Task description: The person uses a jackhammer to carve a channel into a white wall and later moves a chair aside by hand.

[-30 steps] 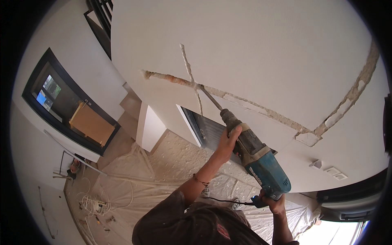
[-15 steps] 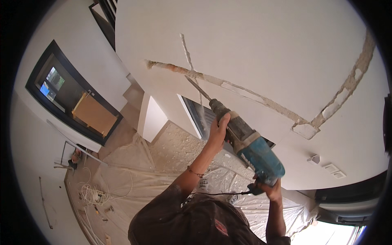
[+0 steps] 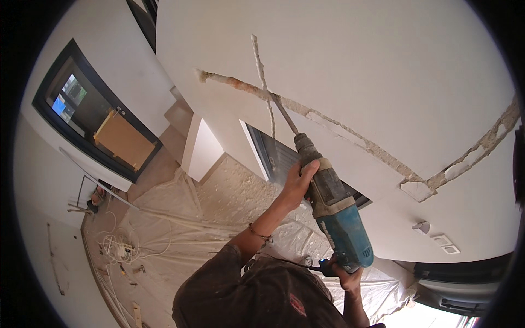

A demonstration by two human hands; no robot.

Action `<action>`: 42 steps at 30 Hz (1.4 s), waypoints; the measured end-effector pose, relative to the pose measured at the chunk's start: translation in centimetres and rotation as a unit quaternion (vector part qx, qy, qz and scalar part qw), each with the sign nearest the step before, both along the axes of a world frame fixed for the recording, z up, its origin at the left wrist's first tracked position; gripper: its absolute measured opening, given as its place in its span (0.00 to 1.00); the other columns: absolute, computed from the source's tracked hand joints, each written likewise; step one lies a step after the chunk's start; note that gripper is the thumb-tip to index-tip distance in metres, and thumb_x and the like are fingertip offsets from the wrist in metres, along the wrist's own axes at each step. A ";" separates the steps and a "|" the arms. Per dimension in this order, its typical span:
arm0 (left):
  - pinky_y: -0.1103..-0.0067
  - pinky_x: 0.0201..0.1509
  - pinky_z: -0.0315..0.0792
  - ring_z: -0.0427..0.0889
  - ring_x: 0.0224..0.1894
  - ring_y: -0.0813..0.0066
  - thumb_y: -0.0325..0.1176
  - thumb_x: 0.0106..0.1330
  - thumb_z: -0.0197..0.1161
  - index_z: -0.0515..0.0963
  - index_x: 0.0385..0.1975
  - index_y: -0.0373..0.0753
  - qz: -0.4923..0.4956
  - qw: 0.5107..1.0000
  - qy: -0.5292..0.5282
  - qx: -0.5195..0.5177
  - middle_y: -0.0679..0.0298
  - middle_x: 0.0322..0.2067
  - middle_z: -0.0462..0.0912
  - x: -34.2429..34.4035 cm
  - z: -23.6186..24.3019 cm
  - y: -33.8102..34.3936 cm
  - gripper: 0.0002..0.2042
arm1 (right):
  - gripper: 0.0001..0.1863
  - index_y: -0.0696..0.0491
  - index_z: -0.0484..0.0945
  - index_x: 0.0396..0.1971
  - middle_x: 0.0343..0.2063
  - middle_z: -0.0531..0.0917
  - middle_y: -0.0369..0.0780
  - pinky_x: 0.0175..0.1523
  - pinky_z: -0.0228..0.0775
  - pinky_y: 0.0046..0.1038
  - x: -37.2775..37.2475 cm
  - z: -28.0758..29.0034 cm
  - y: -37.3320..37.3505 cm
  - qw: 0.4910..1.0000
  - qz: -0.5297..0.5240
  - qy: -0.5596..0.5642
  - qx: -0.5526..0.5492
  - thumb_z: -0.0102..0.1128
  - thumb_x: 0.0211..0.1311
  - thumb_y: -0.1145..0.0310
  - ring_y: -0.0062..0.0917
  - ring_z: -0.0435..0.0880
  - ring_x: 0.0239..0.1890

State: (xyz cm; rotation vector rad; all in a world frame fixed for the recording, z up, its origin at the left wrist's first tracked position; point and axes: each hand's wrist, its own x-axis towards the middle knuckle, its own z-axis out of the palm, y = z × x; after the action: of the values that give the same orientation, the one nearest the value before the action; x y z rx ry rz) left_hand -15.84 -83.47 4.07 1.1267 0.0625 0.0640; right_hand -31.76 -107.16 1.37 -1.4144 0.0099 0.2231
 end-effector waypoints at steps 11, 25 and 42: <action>0.80 0.45 0.73 0.77 0.43 0.78 0.57 0.67 0.59 0.72 0.54 0.33 0.034 0.998 0.034 0.032 0.62 0.43 0.78 2.9 1.1 -0.7 0.31 | 0.21 0.59 0.77 0.41 0.31 0.83 0.38 0.38 0.75 0.25 6.6 1.3 -4.8 0.997 0.065 -0.049 -0.003 0.66 0.42 0.80 0.22 0.82 0.31; 0.74 0.54 0.75 0.81 0.49 0.69 0.52 0.71 0.52 0.73 0.53 0.37 0.094 0.992 0.067 -0.055 0.61 0.49 0.79 0.6 -2.9 15.0 0.24 | 0.28 0.58 0.71 0.54 0.44 0.82 0.43 0.50 0.75 0.30 6.5 -2.7 11.3 0.979 0.178 -0.069 0.070 0.67 0.50 0.81 0.27 0.81 0.47; 0.74 0.59 0.68 0.74 0.55 0.70 0.57 0.65 0.62 0.65 0.62 0.33 -0.003 0.997 0.014 0.073 0.57 0.51 0.76 -0.5 -2.3 1.6 0.36 | 0.16 0.58 0.80 0.39 0.34 0.84 0.39 0.44 0.75 0.30 0.7 -5.7 0.0 0.997 0.054 -0.017 -0.044 0.70 0.48 0.74 0.26 0.83 0.37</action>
State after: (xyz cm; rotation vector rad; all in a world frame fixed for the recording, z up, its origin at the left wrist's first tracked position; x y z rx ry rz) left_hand -16.36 -81.88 1.78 1.2737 0.0814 0.0482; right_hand -31.06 -107.16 -4.28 -1.5072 -0.0853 0.2915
